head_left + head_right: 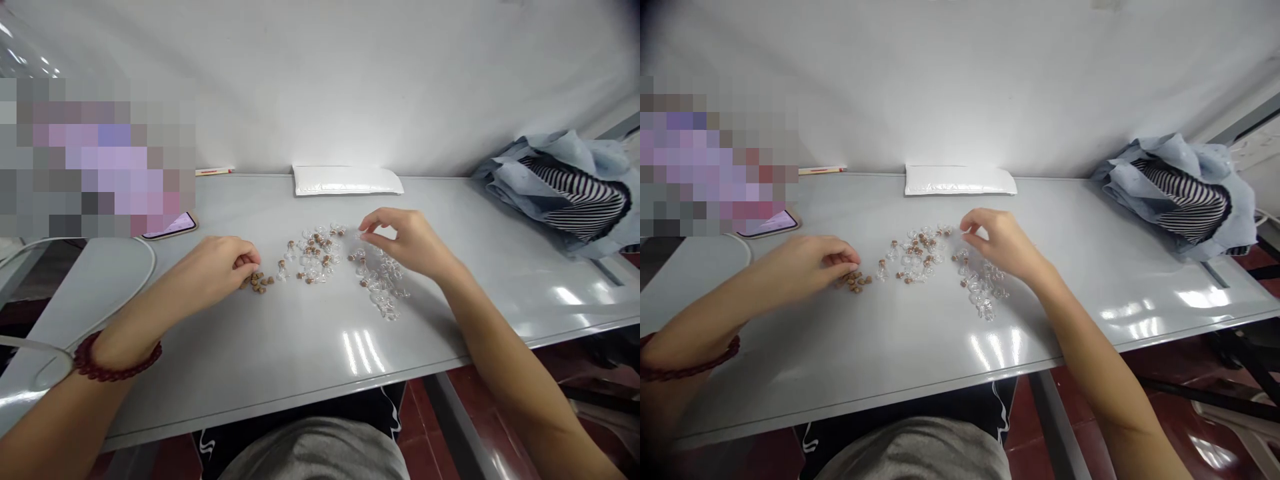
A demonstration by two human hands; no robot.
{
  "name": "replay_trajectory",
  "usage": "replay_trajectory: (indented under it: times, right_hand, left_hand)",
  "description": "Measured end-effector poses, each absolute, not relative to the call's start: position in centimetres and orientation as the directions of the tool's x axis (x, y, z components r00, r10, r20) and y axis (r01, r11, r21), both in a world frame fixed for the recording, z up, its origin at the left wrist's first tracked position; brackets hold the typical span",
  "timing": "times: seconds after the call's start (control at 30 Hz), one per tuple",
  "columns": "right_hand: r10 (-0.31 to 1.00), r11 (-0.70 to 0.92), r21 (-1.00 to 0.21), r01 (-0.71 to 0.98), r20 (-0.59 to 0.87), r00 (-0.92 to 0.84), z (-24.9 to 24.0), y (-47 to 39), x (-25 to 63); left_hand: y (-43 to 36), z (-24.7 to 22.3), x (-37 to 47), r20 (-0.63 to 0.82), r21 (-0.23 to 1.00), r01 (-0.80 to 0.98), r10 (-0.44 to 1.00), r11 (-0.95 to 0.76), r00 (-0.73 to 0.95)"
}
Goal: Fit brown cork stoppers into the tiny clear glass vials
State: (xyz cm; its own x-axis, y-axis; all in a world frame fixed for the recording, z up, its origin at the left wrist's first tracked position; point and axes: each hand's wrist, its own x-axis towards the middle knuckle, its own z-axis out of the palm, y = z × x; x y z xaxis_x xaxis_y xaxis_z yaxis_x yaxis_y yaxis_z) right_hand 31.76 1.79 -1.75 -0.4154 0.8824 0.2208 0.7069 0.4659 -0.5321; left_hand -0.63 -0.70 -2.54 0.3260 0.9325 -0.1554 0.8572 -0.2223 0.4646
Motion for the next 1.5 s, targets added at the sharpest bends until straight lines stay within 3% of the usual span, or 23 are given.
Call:
replay_trajectory:
  times: [0.2, 0.33, 0.6, 0.87, 1.07, 1.23, 1.5]
  right_hand:
    - [0.938, 0.269, -0.438, 0.858, -0.084, -0.337, -0.6, 3.3, 35.5]
    - [0.913, 0.25, -0.4, 0.882, -0.207, -0.352, -0.9, 3.3, 35.5]
    - [0.882, 0.362, -0.429, 0.828, -0.131, -0.454, -1.9, 2.9, 33.7]
    - [0.96, 0.18, -0.423, 0.888, -0.121, -0.252, -3.0, 2.9, 32.0]
    - [0.971, 0.201, -0.454, 0.868, -0.025, -0.237, -4.0, 2.8, 31.4]
    - [0.985, 0.162, -0.476, 0.865, 0.126, -0.115, -4.8, 3.5, 31.7]
    - [0.954, 0.301, -0.488, 0.819, 0.148, -0.262, -5.6, 5.2, 32.0]
  left_hand:
    - [-0.6, -2.8, -0.4, -0.193, 0.416, 0.893, 0.942, -0.174, 0.273]
    - [-0.8, -2.8, -0.1, -0.172, 0.382, 0.906, 0.949, -0.182, 0.264]
    - [-1.3, -2.1, 1.1, -0.06, 0.424, 0.889, 0.974, -0.173, 0.219]
    - [-1.7, -1.8, 1.6, -0.087, 0.451, 0.881, 0.975, -0.143, 0.203]
    - [-1.8, -1.7, 2.1, -0.042, 0.458, 0.875, 0.979, -0.157, 0.197]
    - [-1.9, -1.8, 2.2, -0.026, 0.452, 0.877, 0.98, -0.166, 0.199]
    - [-2.1, -1.3, 2.6, -0.04, 0.487, 0.856, 0.974, -0.176, 0.223]
